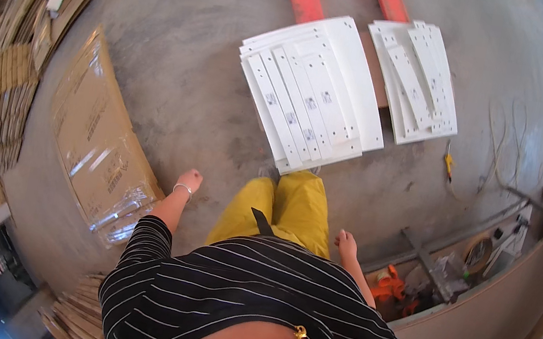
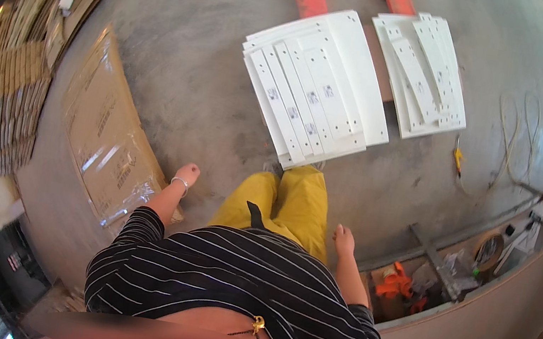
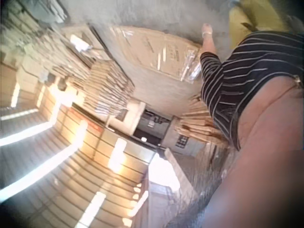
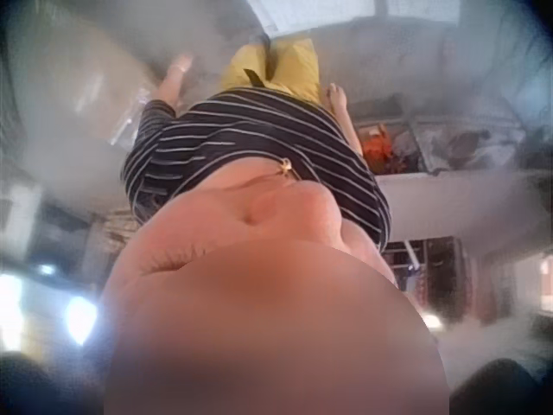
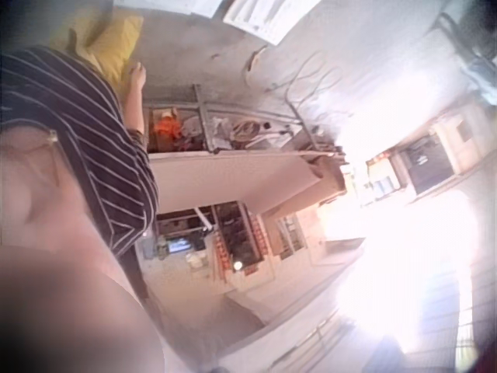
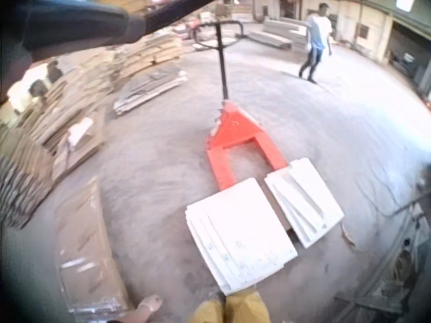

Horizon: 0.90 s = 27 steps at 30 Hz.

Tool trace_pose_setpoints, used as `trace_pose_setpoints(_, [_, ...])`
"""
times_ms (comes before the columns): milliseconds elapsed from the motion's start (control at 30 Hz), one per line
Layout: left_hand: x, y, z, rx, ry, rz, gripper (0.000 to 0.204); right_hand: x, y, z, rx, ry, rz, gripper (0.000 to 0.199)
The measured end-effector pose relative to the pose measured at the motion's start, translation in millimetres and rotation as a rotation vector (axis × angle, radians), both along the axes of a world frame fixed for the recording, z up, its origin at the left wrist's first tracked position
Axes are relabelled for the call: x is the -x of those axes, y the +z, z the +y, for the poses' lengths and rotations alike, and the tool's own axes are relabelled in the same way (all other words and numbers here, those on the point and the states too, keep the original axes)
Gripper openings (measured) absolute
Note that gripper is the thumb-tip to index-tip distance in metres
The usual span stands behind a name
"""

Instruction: The person repeatedly picks up white rectangular panels from a table, carries them to a red pallet jack, and stacks them. They also use a yellow utility knife to cut or trim the edges of the panels while they are on the pallet jack.

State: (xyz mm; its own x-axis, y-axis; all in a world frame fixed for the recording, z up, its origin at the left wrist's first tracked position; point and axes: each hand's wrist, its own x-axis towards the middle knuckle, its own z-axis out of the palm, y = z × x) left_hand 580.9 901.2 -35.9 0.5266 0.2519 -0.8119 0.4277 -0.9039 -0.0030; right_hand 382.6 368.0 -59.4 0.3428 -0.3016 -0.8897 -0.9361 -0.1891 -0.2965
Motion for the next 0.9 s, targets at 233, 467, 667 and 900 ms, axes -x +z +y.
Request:
trace_pose_setpoints(233, [-115,-32,-79,0.266,-0.048,-0.142,0.038,-40,-76,41,-0.13,-0.349,0.093,0.052])
trace_pose_setpoints(467, [-319,-108,-75,0.209,-0.445,-0.015,0.045,-79,-206,101,-0.191,-0.871,0.114,0.059])
trace_pose_setpoints(667, [-541,-299,-51,0.14,-0.446,-0.166,0.057,-74,-340,131,-0.129,-1.182,0.159,0.081])
trace_pose_setpoints(900, [-614,-439,-97,0.302,-0.192,-0.133,0.073,-94,-439,144,-0.146,-1.698,-0.064,0.079])
